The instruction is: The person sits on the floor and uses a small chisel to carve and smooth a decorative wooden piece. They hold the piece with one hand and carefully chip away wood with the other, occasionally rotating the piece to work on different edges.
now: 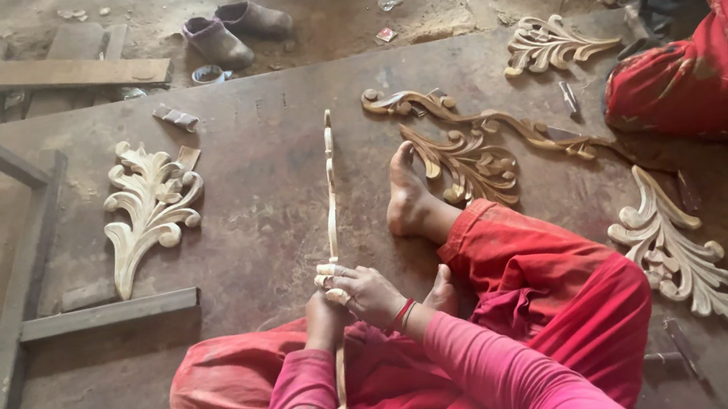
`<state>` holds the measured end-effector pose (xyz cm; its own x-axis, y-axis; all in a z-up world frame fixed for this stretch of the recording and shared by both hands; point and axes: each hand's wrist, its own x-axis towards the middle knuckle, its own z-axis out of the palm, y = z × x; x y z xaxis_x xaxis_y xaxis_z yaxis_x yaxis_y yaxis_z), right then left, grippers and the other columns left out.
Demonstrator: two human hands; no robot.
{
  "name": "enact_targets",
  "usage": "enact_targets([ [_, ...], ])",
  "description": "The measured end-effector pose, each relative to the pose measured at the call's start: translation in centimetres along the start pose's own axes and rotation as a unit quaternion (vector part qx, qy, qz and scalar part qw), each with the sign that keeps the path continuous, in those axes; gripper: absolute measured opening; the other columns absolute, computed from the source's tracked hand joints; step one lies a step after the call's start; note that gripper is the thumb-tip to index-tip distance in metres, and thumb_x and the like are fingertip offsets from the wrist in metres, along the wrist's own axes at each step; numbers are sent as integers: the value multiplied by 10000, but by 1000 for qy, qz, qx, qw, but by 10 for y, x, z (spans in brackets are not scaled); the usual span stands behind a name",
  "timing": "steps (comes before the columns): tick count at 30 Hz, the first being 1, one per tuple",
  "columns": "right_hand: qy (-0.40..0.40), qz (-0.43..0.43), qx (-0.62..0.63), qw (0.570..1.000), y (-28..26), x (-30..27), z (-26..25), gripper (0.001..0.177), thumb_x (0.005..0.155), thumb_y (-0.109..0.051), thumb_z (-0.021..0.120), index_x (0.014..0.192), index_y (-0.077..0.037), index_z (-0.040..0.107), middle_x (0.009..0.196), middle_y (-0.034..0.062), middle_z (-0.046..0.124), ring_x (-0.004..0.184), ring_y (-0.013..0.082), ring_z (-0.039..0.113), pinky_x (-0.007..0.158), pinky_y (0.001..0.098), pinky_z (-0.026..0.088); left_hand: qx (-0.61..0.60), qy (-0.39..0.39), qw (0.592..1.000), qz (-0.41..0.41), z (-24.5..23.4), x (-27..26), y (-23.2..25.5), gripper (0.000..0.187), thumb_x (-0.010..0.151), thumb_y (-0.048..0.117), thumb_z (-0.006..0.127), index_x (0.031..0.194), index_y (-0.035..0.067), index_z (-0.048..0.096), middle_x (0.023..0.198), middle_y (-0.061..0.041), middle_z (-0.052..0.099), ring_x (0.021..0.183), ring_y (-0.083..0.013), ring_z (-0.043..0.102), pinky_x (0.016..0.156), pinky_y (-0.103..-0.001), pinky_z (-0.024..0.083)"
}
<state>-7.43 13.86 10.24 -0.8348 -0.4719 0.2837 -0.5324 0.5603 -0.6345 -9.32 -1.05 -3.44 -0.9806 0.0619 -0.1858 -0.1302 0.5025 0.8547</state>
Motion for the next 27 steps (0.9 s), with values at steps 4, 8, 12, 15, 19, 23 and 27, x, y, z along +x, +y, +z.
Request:
enact_targets([
  [4,47,-63,103,992,3,-3,-6,336,1025,-187,559,1329,-98,670,1465,151,596,1339,316,585,1113,420,464,26,10,999,-17,-28,-27,38,309,875,342,732,1016,68,750,877,-177,774,810,-306,751,721,-421,568],
  [8,83,-131,63,986,12,6,-3,415,870,-71,650,1282,-74,700,1510,190,523,1460,402,434,1196,460,387,-10,22,998,55,-75,-89,73,538,923,381,675,1338,42,626,1048,-229,739,977,-341,741,836,-411,568],
  [12,77,-58,117,988,11,-4,12,458,869,-35,659,1323,-95,683,1509,218,496,1440,370,469,1193,427,431,-98,-1,989,113,-95,-174,100,760,910,327,814,1441,-83,457,1328,-294,636,1241,-376,649,983,-420,500],
  [15,120,-43,139,982,11,-6,10,484,860,-47,699,1338,-54,630,1447,197,537,1414,330,482,1185,418,412,-45,18,989,141,-93,-205,122,870,766,245,848,1453,-92,435,1273,-310,638,1186,-409,635,956,-422,492],
  [19,230,77,214,946,39,2,-3,545,942,-113,731,1438,18,548,1413,144,593,1309,241,562,1097,355,456,-36,2,999,-10,-90,-200,119,724,819,170,736,1476,-2,483,1183,-244,704,1093,-335,716,939,-373,542],
  [23,230,252,361,868,62,-11,-12,412,978,-267,730,1306,-43,622,1159,40,681,938,112,600,785,268,487,-57,14,998,22,-89,-204,108,680,827,130,712,1453,-14,491,1216,-259,689,1131,-335,706,946,-377,538],
  [27,208,128,253,936,57,-9,0,302,964,-239,760,1154,-51,620,1051,56,659,914,136,636,815,261,552,-78,18,997,17,-84,-200,95,665,825,112,696,1447,-9,495,1218,-269,682,1141,-331,702,944,-382,539],
])
